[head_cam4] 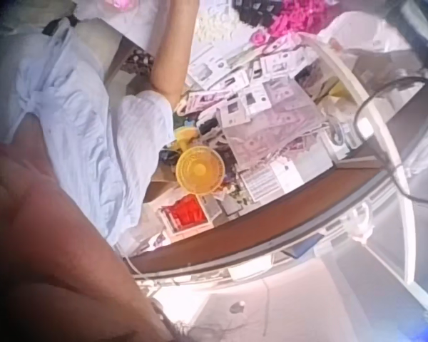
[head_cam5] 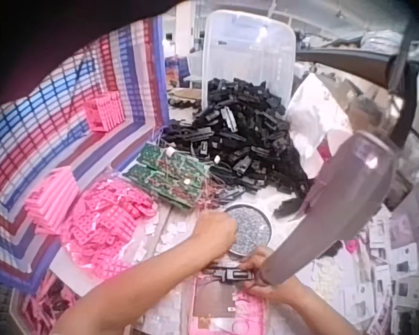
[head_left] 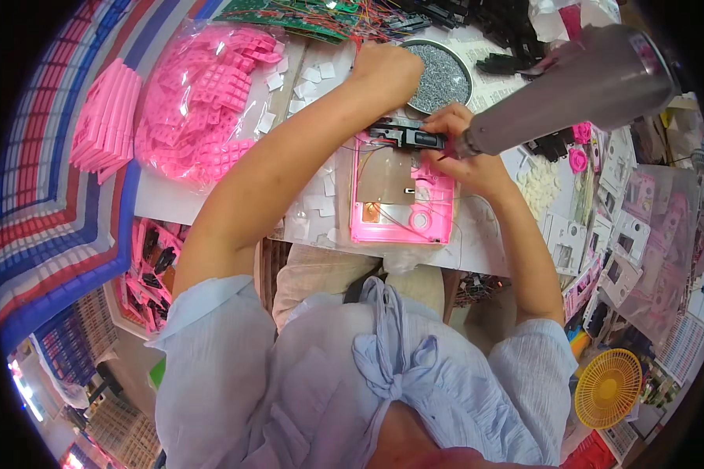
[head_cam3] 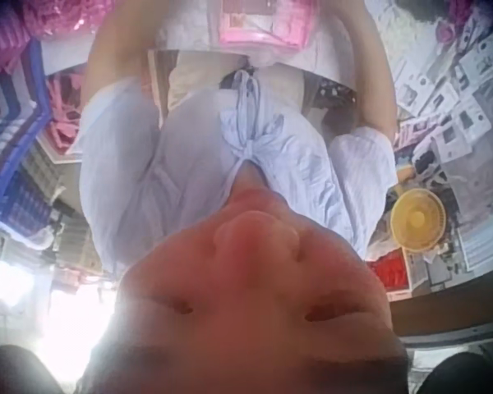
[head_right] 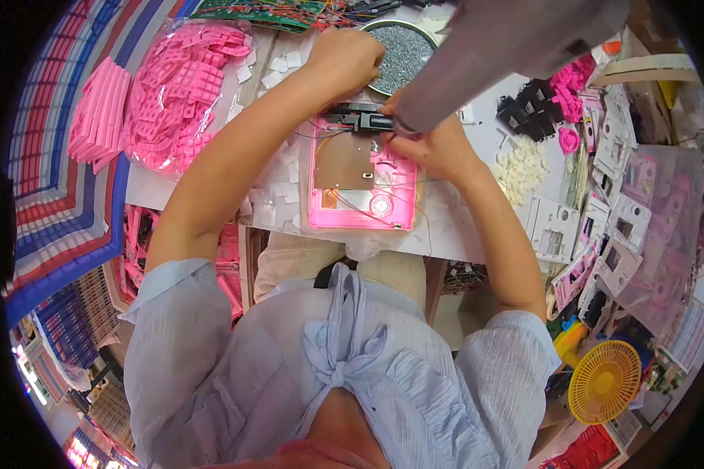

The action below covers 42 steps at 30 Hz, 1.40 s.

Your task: Assembling the internal electronic components and housing of a toy kitty-themed safe bank.

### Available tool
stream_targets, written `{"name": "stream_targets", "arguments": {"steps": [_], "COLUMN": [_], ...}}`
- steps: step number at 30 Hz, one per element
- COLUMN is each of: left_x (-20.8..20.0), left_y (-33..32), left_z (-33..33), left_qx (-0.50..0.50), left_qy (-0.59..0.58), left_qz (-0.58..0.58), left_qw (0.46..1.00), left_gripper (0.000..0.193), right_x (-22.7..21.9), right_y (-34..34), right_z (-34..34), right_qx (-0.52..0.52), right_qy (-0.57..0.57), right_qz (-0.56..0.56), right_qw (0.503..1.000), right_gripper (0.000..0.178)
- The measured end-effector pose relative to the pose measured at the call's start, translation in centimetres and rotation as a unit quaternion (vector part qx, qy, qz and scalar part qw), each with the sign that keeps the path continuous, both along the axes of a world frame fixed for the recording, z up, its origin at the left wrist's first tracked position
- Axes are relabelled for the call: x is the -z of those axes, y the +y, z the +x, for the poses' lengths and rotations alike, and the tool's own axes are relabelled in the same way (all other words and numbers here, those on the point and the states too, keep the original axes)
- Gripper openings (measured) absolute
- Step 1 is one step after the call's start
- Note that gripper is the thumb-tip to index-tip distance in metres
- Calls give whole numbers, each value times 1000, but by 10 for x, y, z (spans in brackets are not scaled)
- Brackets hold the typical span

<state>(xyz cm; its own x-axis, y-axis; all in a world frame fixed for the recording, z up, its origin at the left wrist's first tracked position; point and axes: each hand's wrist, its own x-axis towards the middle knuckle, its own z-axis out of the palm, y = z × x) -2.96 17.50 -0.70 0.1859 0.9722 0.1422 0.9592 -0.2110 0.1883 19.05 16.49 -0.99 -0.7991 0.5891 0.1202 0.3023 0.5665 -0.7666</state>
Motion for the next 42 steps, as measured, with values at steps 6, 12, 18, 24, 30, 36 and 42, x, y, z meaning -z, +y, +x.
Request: {"name": "stream_targets", "arguments": {"steps": [6, 12, 18, 24, 30, 36, 42], "left_x": [16, -13, -37, -20, -18, -12, -12], "left_y": [6, -6, -96, -136, -139, -140, -114], "left_z": [10, 6, 5, 27, 30, 30, 32], "left_qx": [12, 31, 100, 92, 75, 68, 2], "left_qy": [40, 0, -178, -300, -346, -244, -110], "left_qz": [108, 30, 124, 116, 131, 197, 151], "left_qw": [993, 999, 971, 942, 926, 947, 982], "left_gripper": [18, 18, 15, 11, 13, 20, 26], "right_x": [-48, -138, -113, -107, -113, -107, -86], "right_y": [50, 37, 12, -36, -44, -46, -12], "right_z": [32, -37, -14, -26, -23, -27, -28], "right_qx": [-96, -123, 90, -69, -101, -76, 16], "right_qy": [327, 387, 376, 505, 504, 506, 472], "right_qz": [-270, -238, -227, -283, -281, -281, -176], "right_qw": [901, 882, 894, 812, 811, 812, 864], "right_gripper": [85, 53, 38, 15, 15, 14, 3]}}
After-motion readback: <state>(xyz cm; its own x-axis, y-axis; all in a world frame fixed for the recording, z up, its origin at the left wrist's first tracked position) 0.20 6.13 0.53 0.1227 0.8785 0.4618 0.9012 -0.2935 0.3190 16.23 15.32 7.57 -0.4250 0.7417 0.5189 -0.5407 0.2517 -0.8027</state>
